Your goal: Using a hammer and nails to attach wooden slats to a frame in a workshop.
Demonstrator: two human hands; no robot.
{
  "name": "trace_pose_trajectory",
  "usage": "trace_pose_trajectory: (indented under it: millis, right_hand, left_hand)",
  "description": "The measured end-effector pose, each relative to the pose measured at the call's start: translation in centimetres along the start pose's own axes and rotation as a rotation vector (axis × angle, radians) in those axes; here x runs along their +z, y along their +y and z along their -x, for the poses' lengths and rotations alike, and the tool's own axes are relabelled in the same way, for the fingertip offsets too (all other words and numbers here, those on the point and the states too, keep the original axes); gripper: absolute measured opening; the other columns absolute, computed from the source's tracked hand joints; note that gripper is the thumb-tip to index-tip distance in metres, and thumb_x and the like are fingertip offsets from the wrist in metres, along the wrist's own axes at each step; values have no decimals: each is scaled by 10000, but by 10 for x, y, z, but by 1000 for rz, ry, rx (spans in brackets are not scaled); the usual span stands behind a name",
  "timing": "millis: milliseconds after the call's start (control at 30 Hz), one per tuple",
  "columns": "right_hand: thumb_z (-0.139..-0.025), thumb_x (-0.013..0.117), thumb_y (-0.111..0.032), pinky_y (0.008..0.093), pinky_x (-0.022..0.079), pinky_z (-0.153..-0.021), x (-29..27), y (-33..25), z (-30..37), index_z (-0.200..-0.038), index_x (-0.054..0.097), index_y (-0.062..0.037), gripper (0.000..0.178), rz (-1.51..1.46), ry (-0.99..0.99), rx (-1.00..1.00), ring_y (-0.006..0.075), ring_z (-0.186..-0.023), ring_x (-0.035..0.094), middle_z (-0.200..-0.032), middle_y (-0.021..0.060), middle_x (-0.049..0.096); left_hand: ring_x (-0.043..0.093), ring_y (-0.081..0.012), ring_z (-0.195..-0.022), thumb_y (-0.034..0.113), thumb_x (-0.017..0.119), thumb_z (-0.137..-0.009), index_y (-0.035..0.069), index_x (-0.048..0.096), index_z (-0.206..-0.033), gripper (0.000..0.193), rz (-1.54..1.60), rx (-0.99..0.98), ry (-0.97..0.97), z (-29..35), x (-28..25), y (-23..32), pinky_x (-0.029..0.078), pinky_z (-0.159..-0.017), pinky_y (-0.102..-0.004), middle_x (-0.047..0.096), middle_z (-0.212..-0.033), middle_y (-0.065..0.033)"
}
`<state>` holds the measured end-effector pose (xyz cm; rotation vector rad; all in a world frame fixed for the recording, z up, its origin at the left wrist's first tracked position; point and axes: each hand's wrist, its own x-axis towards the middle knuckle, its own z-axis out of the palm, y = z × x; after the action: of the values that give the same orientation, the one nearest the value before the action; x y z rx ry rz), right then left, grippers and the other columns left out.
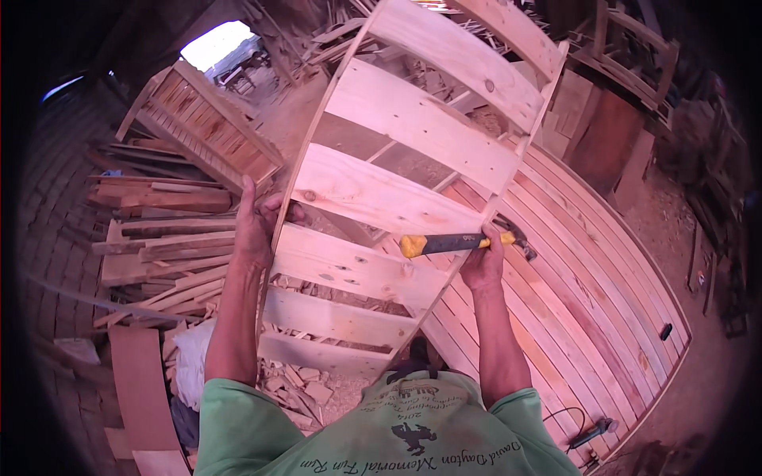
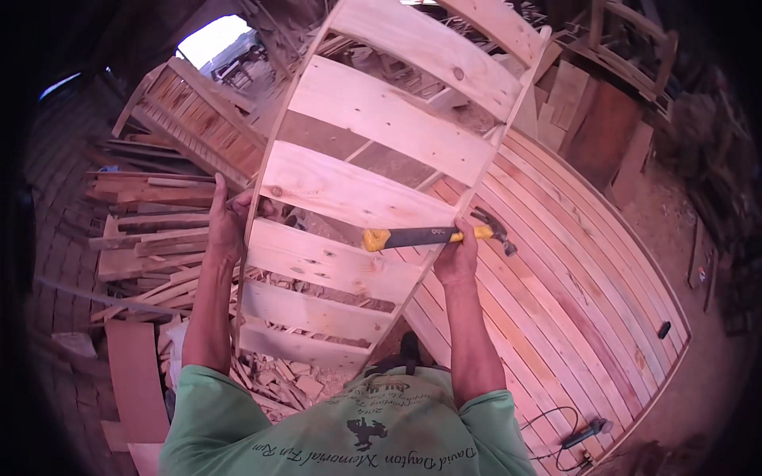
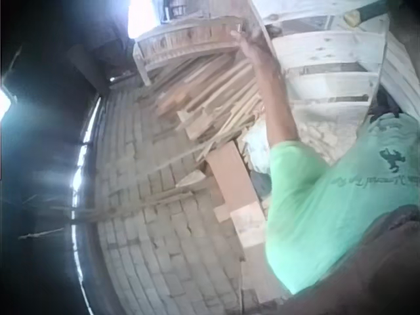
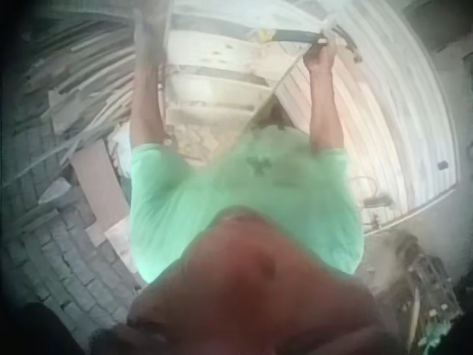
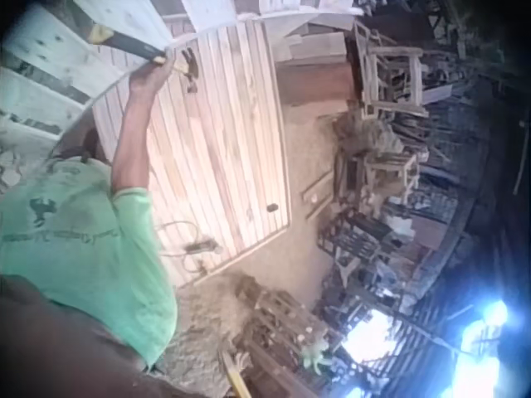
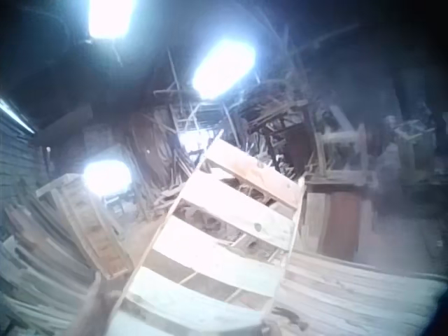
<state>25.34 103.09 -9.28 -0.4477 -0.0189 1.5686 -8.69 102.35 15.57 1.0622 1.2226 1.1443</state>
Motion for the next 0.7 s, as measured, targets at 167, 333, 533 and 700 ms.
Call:
trace_pose_trajectory:
  millis: [167,333,533,700]
  right_hand:
    - [-999,647,-330,377,539,-957,34,-36,16,-1152,668,-106,272,33,-41,-177,204,-1023,697,-1082,42,739]
    - [-1032,637,-342,403,532,-991,47,-42,35,-1173,655,-105,277,12,-84,-283,219,-1052,692,-1097,54,730]
    - [-1029,636,-340,438,526,-1034,25,-26,12,-1212,650,-76,321,-82,-104,-319,250,-1102,695,-1147,92,736]
    - [-1013,654,-342,448,537,-1020,31,-23,10,-1200,659,-75,326,-129,-133,-273,256,-1088,705,-1145,98,741]
  left_hand:
    - [674,-216,-730,887,258,-932,-23,732,-952,1026,90,34,-120,-22,-1,-9,543,-715,-328,698,-785,-108]
    - [691,-222,-754,820,225,-990,-28,742,-983,993,207,111,-301,-20,3,-10,560,-741,-330,694,-779,-97]
    - [652,-199,-850,616,557,-1017,-29,702,-1122,670,-87,272,-240,-18,-8,5,511,-863,-341,700,-899,-103]
    - [598,-108,-843,430,660,-1020,-33,676,-1207,499,-592,421,-115,3,-14,14,479,-809,-286,667,-921,-29]
